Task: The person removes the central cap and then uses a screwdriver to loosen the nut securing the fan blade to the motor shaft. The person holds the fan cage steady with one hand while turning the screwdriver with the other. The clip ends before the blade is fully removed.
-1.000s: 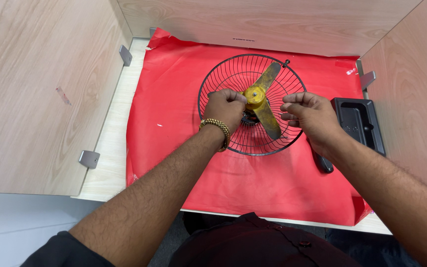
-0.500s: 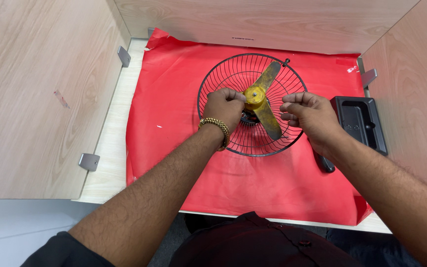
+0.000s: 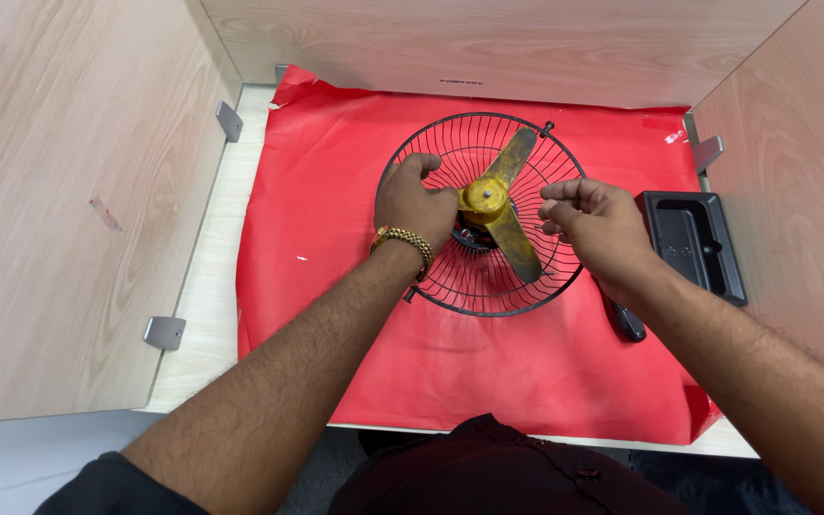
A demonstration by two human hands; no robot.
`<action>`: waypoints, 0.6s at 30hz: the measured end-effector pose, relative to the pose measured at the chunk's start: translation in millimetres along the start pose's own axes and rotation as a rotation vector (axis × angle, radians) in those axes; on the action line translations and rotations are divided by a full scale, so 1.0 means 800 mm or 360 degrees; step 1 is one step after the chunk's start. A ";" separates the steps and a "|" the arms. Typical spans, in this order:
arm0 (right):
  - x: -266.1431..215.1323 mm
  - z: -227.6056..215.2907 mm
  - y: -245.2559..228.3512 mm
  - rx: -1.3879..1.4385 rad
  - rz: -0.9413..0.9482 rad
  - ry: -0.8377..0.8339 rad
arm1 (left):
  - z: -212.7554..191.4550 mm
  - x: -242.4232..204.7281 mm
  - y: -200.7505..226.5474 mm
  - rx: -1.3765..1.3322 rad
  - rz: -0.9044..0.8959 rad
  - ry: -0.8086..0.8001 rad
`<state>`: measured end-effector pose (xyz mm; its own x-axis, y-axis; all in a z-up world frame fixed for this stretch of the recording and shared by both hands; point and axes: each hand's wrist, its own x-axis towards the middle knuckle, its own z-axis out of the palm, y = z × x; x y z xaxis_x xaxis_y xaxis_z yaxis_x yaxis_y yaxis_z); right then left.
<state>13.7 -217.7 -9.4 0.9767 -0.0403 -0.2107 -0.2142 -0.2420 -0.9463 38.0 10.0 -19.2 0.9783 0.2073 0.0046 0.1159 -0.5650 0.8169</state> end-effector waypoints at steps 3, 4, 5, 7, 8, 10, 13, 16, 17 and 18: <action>0.004 0.001 0.000 -0.0114 -0.0020 -0.0016 | 0.005 0.009 0.005 -0.0026 -0.0017 -0.0106; 0.005 0.002 0.000 -0.0122 -0.0012 -0.0025 | 0.007 0.011 0.006 0.0005 0.0023 -0.0137; 0.007 0.002 0.000 -0.0131 -0.0005 -0.0033 | 0.009 0.012 0.007 0.0035 0.0063 -0.0168; 0.011 0.003 0.001 -0.0110 0.0022 -0.0070 | 0.012 0.016 0.010 0.0137 0.0090 -0.0253; 0.012 0.004 0.001 -0.0085 0.0042 -0.0098 | 0.014 0.018 0.012 0.0206 0.0076 -0.0305; 0.015 0.007 0.000 -0.0098 0.0094 -0.0135 | 0.018 0.021 0.016 0.0273 0.0018 -0.0432; 0.020 0.013 -0.004 -0.0170 0.0187 -0.0177 | 0.022 0.024 0.018 0.0299 -0.0085 -0.0610; 0.025 0.021 -0.008 -0.0135 0.0278 -0.0246 | 0.023 0.027 0.016 0.0344 -0.0137 -0.0670; 0.026 0.024 -0.010 -0.0108 0.0308 -0.0262 | 0.025 0.029 0.015 0.0328 -0.0147 -0.0671; 0.027 0.026 -0.010 -0.0081 0.0340 -0.0279 | 0.028 0.030 0.014 0.0311 -0.0160 -0.0673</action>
<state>36.6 -196.7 -11.5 0.8914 0.0715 -0.4475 -0.4097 -0.2946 -0.8633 66.6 -9.0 -22.7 0.9400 -0.0520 -0.3373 0.2039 -0.7071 0.6771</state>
